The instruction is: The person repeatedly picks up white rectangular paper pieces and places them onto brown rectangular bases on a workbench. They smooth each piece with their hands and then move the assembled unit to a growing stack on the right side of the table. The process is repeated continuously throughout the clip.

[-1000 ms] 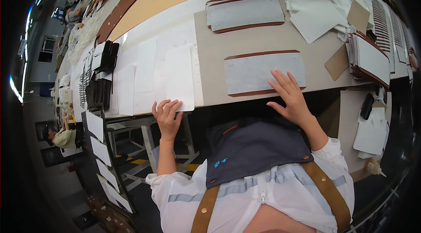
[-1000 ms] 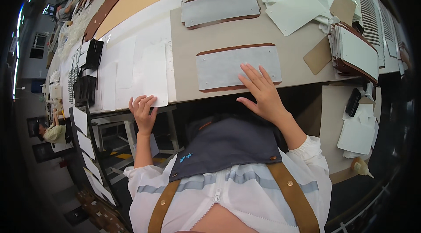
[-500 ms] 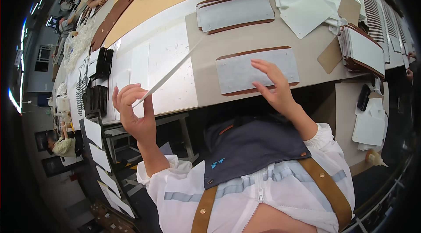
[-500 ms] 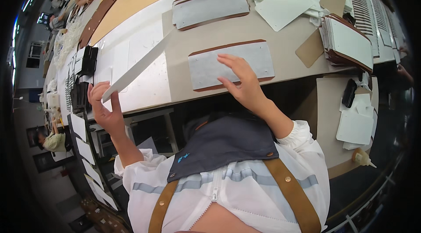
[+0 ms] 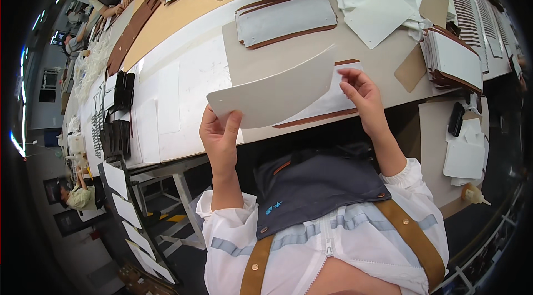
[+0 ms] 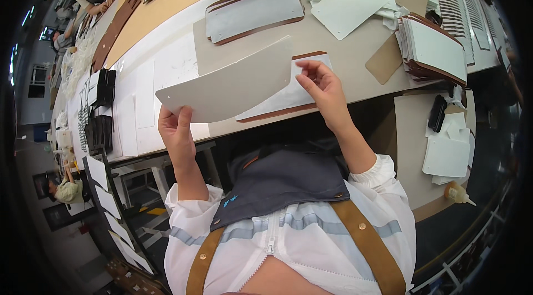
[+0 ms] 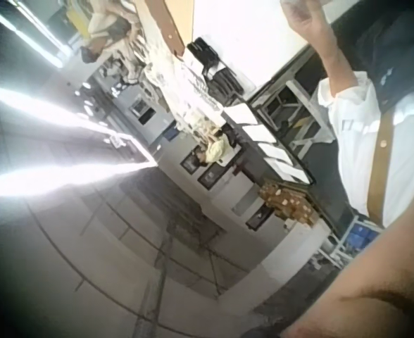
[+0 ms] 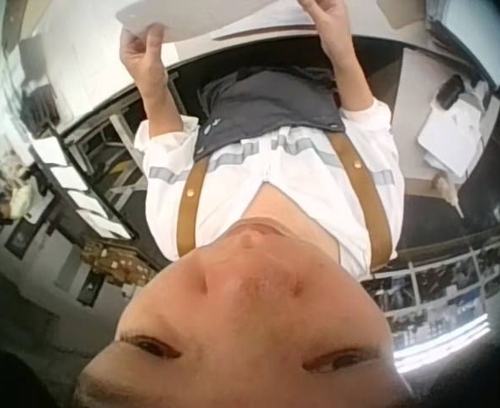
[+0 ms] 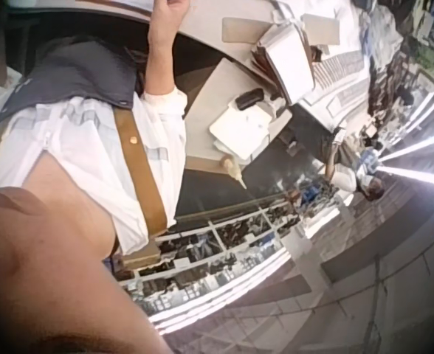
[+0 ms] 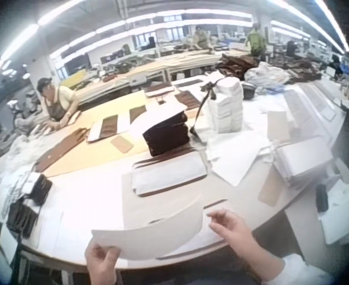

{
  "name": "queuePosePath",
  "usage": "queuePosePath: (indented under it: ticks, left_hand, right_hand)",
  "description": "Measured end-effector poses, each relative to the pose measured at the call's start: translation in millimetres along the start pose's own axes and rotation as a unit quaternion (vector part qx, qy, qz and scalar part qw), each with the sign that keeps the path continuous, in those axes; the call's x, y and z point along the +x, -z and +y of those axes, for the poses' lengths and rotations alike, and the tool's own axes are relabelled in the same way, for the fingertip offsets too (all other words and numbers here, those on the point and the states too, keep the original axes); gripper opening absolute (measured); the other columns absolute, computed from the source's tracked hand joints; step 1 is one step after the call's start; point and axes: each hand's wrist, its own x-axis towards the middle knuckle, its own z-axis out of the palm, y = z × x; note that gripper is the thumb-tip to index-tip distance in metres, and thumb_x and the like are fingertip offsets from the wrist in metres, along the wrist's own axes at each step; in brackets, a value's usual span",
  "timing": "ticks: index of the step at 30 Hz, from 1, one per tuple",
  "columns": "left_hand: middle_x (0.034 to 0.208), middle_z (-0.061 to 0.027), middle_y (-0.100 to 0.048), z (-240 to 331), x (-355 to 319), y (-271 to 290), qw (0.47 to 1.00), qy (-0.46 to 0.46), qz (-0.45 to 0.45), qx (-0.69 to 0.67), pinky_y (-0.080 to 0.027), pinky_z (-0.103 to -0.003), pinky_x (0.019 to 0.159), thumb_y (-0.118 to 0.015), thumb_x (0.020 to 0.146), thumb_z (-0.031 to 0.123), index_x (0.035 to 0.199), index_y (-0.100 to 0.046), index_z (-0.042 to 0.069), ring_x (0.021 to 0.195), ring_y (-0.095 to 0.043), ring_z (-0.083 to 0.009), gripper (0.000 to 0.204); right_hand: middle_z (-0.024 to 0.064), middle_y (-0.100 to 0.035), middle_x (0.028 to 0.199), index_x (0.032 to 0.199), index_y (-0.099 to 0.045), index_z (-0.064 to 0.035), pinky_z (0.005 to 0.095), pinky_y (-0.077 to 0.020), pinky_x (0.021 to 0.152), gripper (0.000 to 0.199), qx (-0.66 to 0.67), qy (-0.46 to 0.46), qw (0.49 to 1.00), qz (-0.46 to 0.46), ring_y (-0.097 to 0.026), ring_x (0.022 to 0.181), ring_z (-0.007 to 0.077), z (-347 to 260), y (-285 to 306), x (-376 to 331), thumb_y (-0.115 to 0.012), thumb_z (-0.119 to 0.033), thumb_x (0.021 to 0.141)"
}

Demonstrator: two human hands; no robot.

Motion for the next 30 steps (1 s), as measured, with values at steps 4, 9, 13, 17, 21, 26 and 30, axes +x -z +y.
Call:
queuePosePath:
  ticks: [4, 9, 13, 17, 21, 26, 30]
  left_hand:
    - [0.107, -0.0042, -0.071, -1.5, 3.1, 3.2, 1.000, -0.004, -0.016, 0.000, -0.048, -0.027, 0.094, -0.074, 0.096, 0.009, 0.117, -0.065, 0.001, 0.103, -0.065, -0.0111, 0.024]
    - [0.108, -0.0044, -0.071, 6.5, 2.1, 6.1, 1.000, -0.008, -0.009, 0.025, -0.048, -0.027, 0.095, -0.073, 0.097, 0.008, 0.117, -0.065, 0.001, 0.104, -0.065, -0.0115, 0.023]
    - [0.109, -0.0052, -0.071, 5.5, 2.8, 9.9, 0.999, -0.004, 0.027, 0.032, -0.046, -0.027, 0.096, -0.071, 0.098, 0.010, 0.118, -0.065, 0.001, 0.105, -0.064, -0.0118, 0.023]
    - [0.108, -0.0034, -0.068, -12.3, 6.9, 8.5, 0.993, 0.007, 0.080, 0.084, -0.044, -0.027, 0.097, -0.068, 0.100, 0.012, 0.112, -0.066, 0.000, 0.102, -0.061, -0.0108, 0.017]
    - [0.103, -0.0021, -0.061, -39.1, 3.8, 10.2, 0.980, 0.019, 0.088, 0.175, -0.043, -0.027, 0.095, -0.066, 0.102, 0.013, 0.101, -0.068, -0.002, 0.098, -0.056, -0.0107, 0.014]
    - [0.093, -0.0013, -0.060, -55.5, -0.2, 3.3, 0.981, 0.044, 0.060, 0.182, -0.045, -0.025, 0.086, -0.068, 0.100, 0.012, 0.127, -0.065, -0.002, 0.089, -0.054, -0.0096, 0.030]
    - [0.085, -0.0001, -0.060, -60.1, -3.1, -16.1, 0.974, 0.034, 0.062, 0.217, -0.046, -0.024, 0.083, -0.071, 0.096, 0.009, 0.146, -0.055, 0.003, 0.080, -0.053, -0.0088, 0.053]
  right_hand:
    - [0.0006, -0.061, 0.108, 0.132, -0.061, -0.0009, 0.0265, -0.0443, 0.095, 0.037, -0.013, -0.012, 1.000, -0.002, -0.053, 0.096, 0.0095, 4.0, -10.3, 8.3, -0.069, -0.013, 0.099]
    - [-0.0007, -0.064, 0.107, 0.126, -0.065, -0.0008, 0.0255, -0.0448, 0.092, 0.029, 0.006, -0.016, 1.000, -0.008, -0.054, 0.093, 0.0085, 9.3, -23.6, 19.0, -0.068, -0.014, 0.100]
    - [-0.0011, -0.067, 0.100, 0.113, -0.069, -0.0005, 0.0239, -0.0459, 0.086, 0.018, 0.012, 0.009, 1.000, 0.009, -0.056, 0.088, 0.0076, 11.8, -21.8, 18.8, -0.068, -0.012, 0.099]
    - [-0.0008, -0.069, 0.093, 0.101, -0.071, -0.0002, 0.0232, -0.0470, 0.082, 0.011, -0.019, 0.022, 0.999, 0.040, -0.059, 0.085, 0.0067, 3.9, -9.2, 8.6, -0.070, -0.010, 0.098]
    - [-0.0001, -0.069, 0.092, 0.101, -0.071, 0.0008, 0.0235, -0.0476, 0.081, 0.010, -0.042, 0.018, 0.997, 0.070, -0.061, 0.085, 0.0064, -3.3, -0.3, -5.4, -0.071, -0.009, 0.097]
    - [-0.0001, -0.070, 0.093, 0.103, -0.072, 0.0009, 0.0234, -0.0481, 0.081, 0.012, -0.037, -0.006, 0.995, 0.090, -0.062, 0.085, 0.0064, -3.1, 22.1, -15.4, -0.071, -0.009, 0.097]
    - [0.0001, -0.070, 0.093, 0.104, -0.072, 0.0011, 0.0226, -0.0486, 0.078, 0.014, -0.086, -0.038, 0.990, 0.105, -0.061, 0.083, 0.0061, 5.1, 45.8, -17.8, -0.071, -0.010, 0.096]
